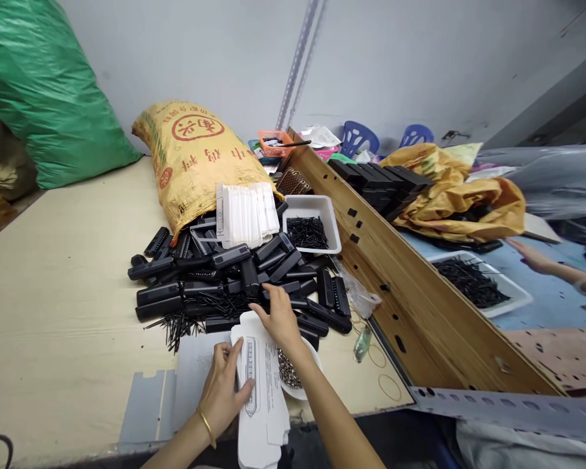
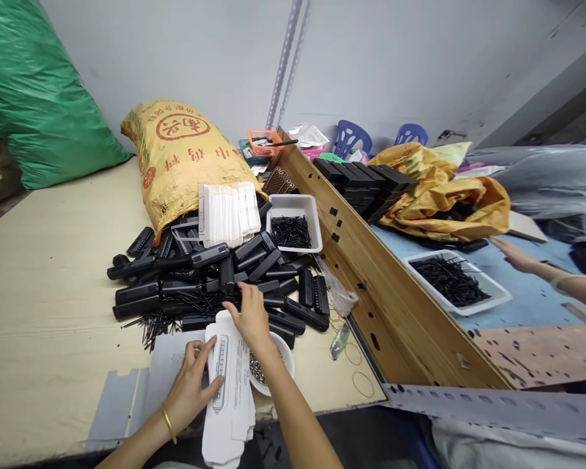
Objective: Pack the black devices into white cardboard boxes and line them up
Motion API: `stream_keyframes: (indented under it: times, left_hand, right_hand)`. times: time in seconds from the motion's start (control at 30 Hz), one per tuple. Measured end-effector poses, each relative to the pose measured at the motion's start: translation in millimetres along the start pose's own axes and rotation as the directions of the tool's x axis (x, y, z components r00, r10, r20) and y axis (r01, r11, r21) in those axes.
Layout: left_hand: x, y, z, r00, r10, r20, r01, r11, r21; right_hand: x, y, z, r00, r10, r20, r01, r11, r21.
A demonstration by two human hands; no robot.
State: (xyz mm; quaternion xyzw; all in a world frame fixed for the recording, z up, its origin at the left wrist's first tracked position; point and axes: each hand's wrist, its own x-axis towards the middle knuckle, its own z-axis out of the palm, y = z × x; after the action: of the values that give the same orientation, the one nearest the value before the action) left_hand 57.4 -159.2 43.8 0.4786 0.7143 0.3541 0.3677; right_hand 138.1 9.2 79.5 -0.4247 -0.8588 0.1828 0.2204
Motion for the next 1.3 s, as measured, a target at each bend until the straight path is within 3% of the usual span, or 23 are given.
stream_keyframes:
  times: [0.17,0.23,0.33,0.4,0.47,0.5,0.53,0.6,0.67,0.73,0.83,0.97,1.07,1.17,1.3]
  left_hand:
    - [6,-7,-20.3,0.999,0.023,-0.04,-0.025,0.998,-0.053]
    - [11,-15,-33.6,0.994,0.021,-0.111,-0.034,0.992,-0.121]
    - [23,-21,-52.3,0.977,-0.05,-0.207,-0.016,0.953,-0.304]
    - [32,-17,-60.3,0.972,-0.12,-0.2,-0.008,0.838,-0.546]
    - [42,-7,-65.0,0.976,-0.15,-0.159,-0.036,0.605,-0.796]
    - [45,-3,-66.9,0.976,-0.155,-0.154,-0.063,0.474,-0.878]
    - [48,0,-68.9,0.973,-0.166,-0.164,-0.095,0.359,-0.928]
    - [51,-1,-74.2,0.955,-0.223,-0.196,-0.147,0.216,-0.965]
    - [51,-10,-80.9,0.928,-0.311,-0.203,-0.159,0.161,-0.974]
    - [48,-23,-87.2,0.906,-0.384,-0.177,-0.136,0.132,-0.982]
    - [43,-34,-91.4,0.887,-0.44,-0.138,-0.104,0.1,-0.99]
    - [42,-31,-85.5,0.892,-0.439,-0.103,-0.069,0.092,-0.993]
    - [42,-25,-76.3,0.903,-0.422,-0.088,-0.054,0.091,-0.994]
    - [40,-20,-68.2,0.912,-0.406,-0.061,-0.021,0.104,-0.994]
    - [36,-15,-63.2,0.914,-0.403,-0.049,-0.007,0.105,-0.994]
  right_hand:
    - [42,-11,8,0.996,-0.09,0.026,0.091,0.993,-0.075]
    - [46,-7,0,0.996,-0.065,-0.066,0.069,0.996,0.05]
    - [39,-9,-9,0.978,0.148,-0.149,-0.071,0.901,0.428]
    - [26,-21,-5,0.963,0.268,-0.021,-0.186,0.722,0.667]
    - [11,-39,6,0.958,0.237,0.164,-0.273,0.562,0.781]
    - [4,-48,13,0.954,0.173,0.244,-0.299,0.541,0.786]
    - [-1,-56,19,0.947,0.09,0.307,-0.302,0.57,0.764]
    - [-4,-65,27,0.932,-0.043,0.359,-0.218,0.723,0.655]
    - [0,-63,25,0.949,-0.077,0.305,-0.076,0.884,0.461]
    - [7,-52,15,0.979,-0.038,0.202,-0.012,0.971,0.237]
    - [4,-22,-10,0.986,0.057,0.159,-0.056,0.998,-0.008]
    - [-37,24,-31,0.922,0.208,0.325,-0.152,0.97,-0.19]
    - [-73,45,-28,0.902,0.199,0.382,-0.144,0.976,-0.166]
    - [-90,54,-18,0.936,0.156,0.315,-0.143,0.988,-0.064]
    - [-94,59,-13,0.96,0.184,0.212,-0.215,0.967,0.138]
